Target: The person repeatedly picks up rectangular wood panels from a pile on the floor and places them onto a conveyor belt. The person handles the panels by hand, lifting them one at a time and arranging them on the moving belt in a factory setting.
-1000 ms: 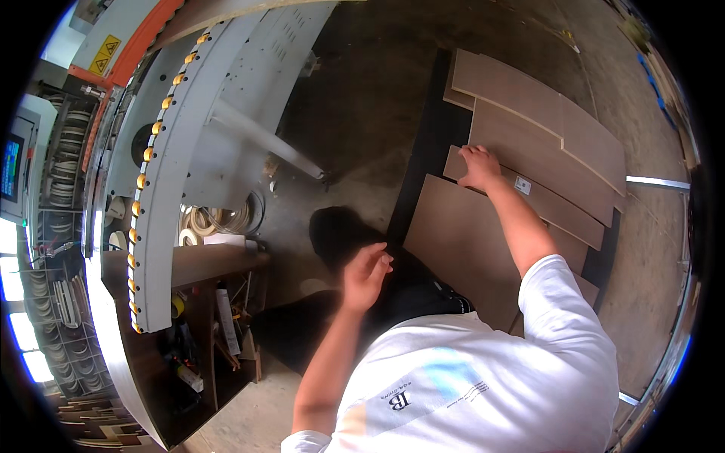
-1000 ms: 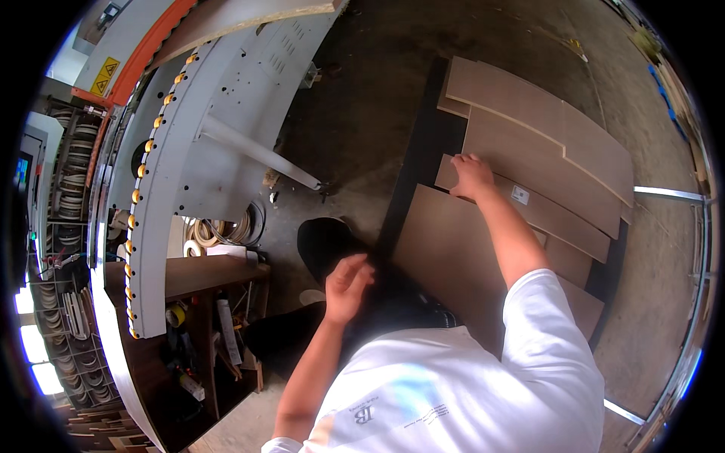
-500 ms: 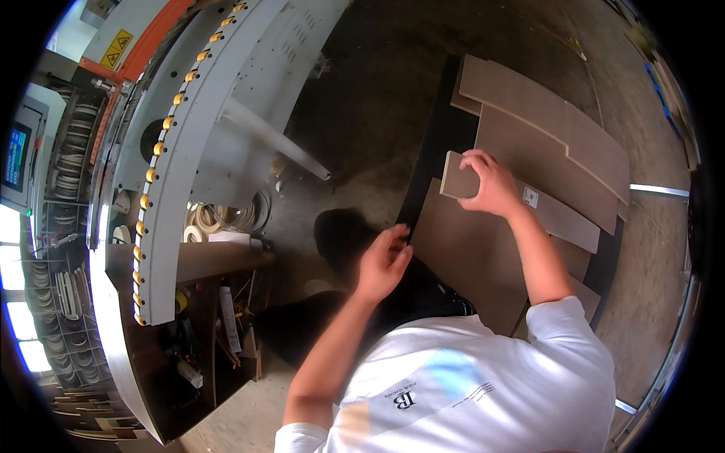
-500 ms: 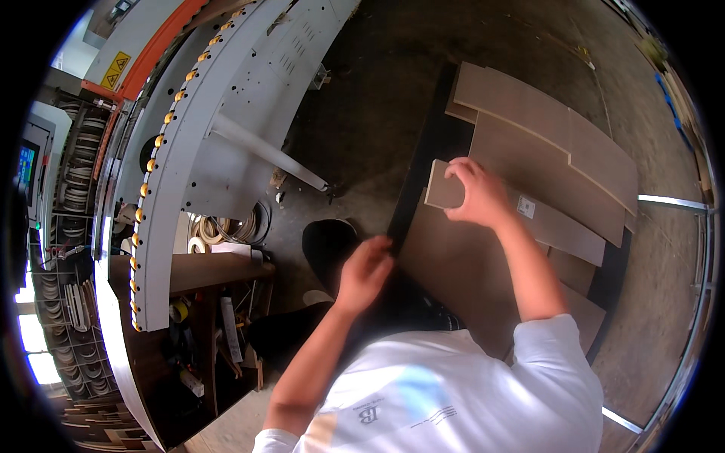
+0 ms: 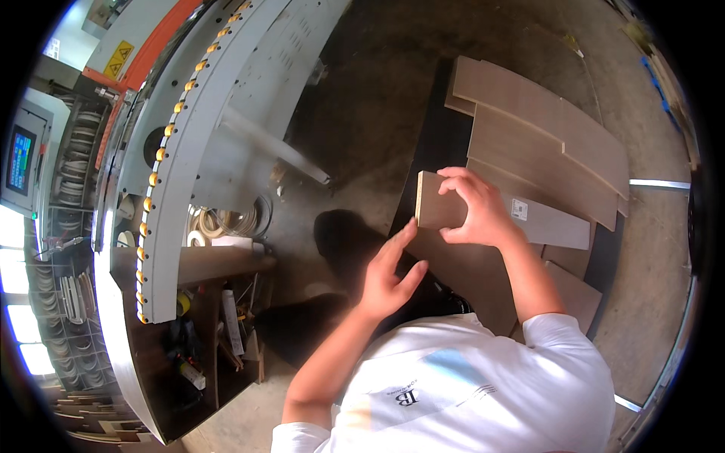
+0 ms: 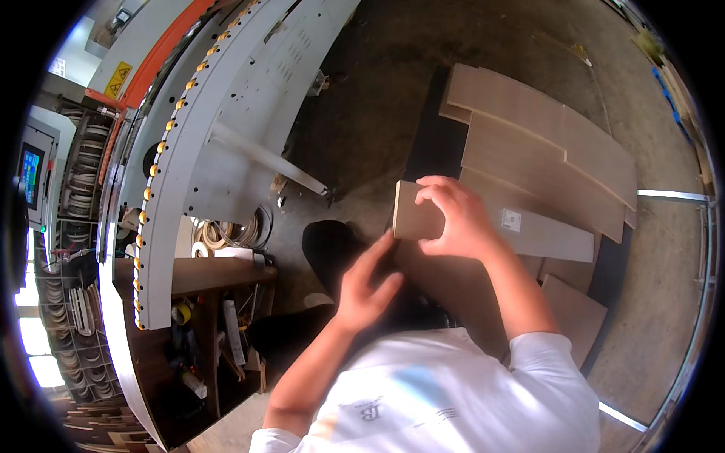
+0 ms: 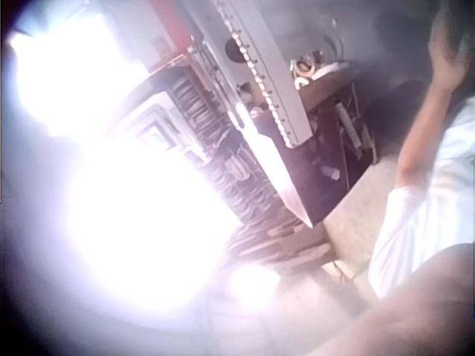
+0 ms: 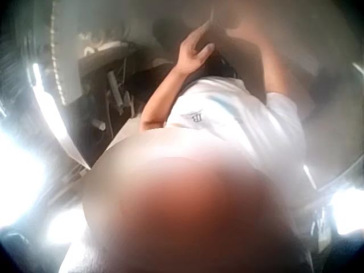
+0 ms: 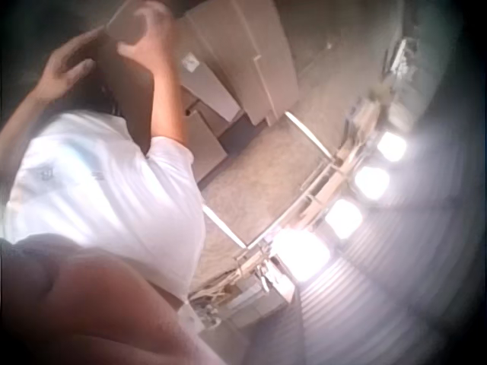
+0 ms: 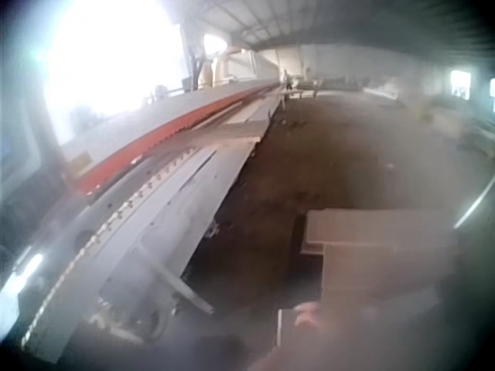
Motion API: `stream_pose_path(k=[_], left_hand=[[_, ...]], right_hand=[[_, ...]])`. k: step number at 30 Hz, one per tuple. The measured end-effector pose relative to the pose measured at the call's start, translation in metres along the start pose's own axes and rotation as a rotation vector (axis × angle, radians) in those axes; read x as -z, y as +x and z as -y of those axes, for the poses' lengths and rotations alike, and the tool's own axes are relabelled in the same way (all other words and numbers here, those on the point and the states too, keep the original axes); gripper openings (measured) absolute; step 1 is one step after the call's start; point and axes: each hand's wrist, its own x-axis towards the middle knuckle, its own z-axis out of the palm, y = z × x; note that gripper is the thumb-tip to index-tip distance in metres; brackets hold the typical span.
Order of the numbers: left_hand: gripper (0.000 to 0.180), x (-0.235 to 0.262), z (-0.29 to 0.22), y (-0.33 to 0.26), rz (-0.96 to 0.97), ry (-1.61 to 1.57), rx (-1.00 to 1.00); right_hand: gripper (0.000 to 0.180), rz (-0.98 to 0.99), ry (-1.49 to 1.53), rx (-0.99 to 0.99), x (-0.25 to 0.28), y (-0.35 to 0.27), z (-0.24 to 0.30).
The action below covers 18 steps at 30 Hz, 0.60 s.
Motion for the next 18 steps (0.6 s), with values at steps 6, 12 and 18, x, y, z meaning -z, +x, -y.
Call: stream_pose_path(k=[6,12,18], left_hand=[[0.058,-0.019,0.009,-0.028,-0.099,-0.772,0.465],[0.080,-0.032,0.016,-0.015,-0.073,-1.227,0.502],[0.070,-0.013,0.028,-0.035,-0.321,-1.029,0.532]], right_hand=[[0.059,-0.058,0.007,0.135,-0.005,0.000,0.028],[0.072,0.108,0.023,0.283,-0.047,-0.005,0.059],[0.066,-0.098,0.070,-0.051,-0.023,-0.047,-0.016]])
